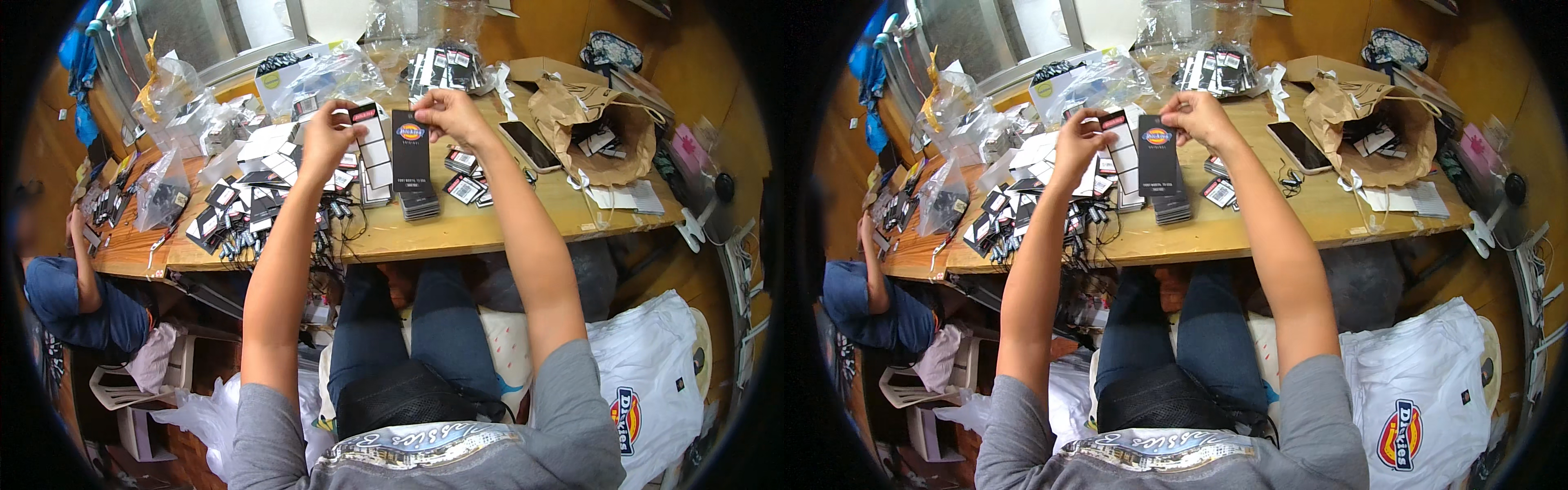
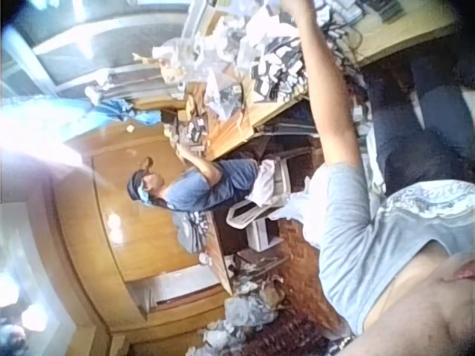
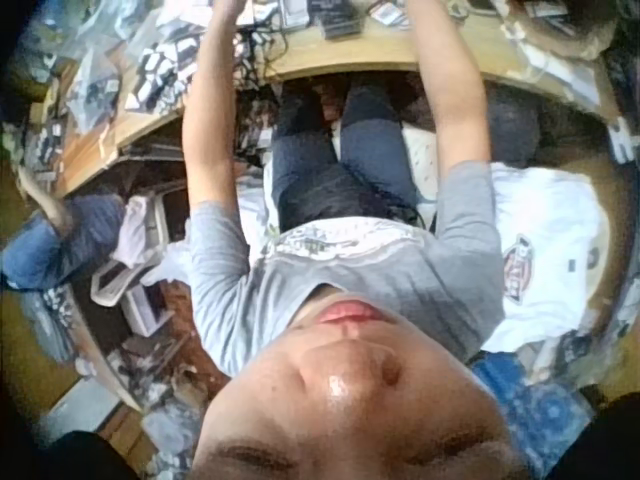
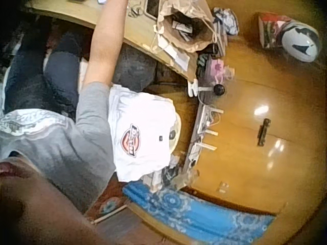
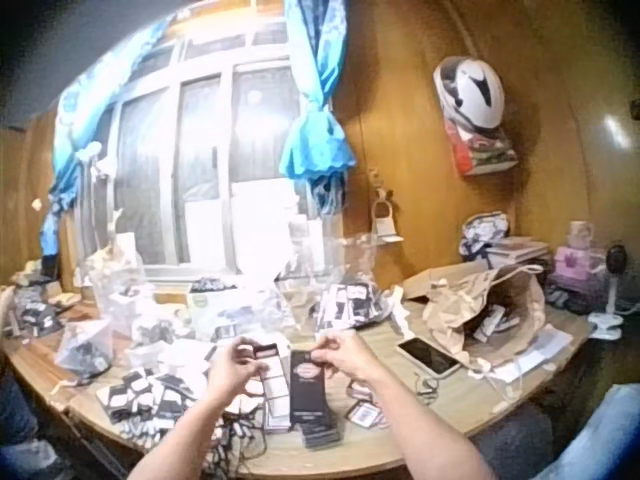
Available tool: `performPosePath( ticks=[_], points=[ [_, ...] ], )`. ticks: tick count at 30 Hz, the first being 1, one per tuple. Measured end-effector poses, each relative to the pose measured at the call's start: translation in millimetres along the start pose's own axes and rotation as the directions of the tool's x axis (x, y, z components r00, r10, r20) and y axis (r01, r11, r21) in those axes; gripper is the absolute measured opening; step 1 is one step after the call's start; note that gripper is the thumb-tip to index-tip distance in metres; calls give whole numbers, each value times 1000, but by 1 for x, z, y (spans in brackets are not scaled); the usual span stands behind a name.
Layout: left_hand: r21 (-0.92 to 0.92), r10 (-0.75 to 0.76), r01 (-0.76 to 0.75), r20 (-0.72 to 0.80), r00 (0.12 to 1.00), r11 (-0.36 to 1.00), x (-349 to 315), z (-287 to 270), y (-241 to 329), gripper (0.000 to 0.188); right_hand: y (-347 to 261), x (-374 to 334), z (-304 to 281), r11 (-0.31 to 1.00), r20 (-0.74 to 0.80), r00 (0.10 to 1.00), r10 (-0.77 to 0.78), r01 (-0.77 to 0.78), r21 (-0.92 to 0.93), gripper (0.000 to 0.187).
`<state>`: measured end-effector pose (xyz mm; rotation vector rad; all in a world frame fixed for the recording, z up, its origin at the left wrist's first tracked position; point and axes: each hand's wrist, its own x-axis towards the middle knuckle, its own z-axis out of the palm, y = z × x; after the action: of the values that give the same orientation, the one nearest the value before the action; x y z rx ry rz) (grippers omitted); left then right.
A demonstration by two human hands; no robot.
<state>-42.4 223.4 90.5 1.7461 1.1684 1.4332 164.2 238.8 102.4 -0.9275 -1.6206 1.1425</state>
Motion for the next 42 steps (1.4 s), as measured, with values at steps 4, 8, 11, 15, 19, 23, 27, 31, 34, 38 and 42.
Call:
performPosePath(
  ticks=[4, 8, 11, 15, 19, 23, 27, 31, 34, 38, 42],
  points=[
    [-175, -74, 97, 132, 989, 980, -20, 6, 36, 27, -31, -24, 4, 973, 5, 981, -195, 194, -125, 12],
    [-274, -79, 123, 165, 983, 954, -45, 22, 37, 20, -41, -53, 12, 963, 33, 980, -195, 198, -185, 13],
    [-317, -126, 162, 131, 983, 935, -63, 31, 41, 21, -3, -64, -14, 867, -92, 996, -2, -44, -496, 21],
    [-423, -186, 194, 62, 981, 885, -88, 35, 31, 22, 37, -83, -10, 399, -212, 973, 90, -230, -887, 38],
    [-558, -228, 176, -24, 973, 811, -111, 49, 20, 21, 54, -77, -13, 521, -348, 935, 66, -330, -787, 33],
    [-493, -236, 118, -185, 954, 862, -127, 64, 15, 18, 56, -83, -28, 946, -368, 928, 63, -173, -273, 18],
    [-551, -260, 99, -222, 940, 829, -139, 80, 9, 19, 33, -126, 13, 930, -155, 985, 70, -9, 367, 10],
    [-599, -285, 123, -183, 941, 791, -152, 96, 15, 18, 43, -144, 32, 984, -274, 959, -65, 108, 142, 12],
    [-542, -271, 145, -159, 949, 828, -158, 92, 13, 17, 45, -136, -6, 991, -242, 969, -48, 15, -136, 12],
    [-562, -286, 172, -121, 951, 809, -163, 86, 19, 16, 57, -114, -87, 543, -511, 810, -288, -302, -784, 7],
    [-567, -307, 210, -80, 948, 796, -168, 82, 25, 16, 72, -107, -116, 326, -342, 926, -160, -278, -904, 12]
  ],
)
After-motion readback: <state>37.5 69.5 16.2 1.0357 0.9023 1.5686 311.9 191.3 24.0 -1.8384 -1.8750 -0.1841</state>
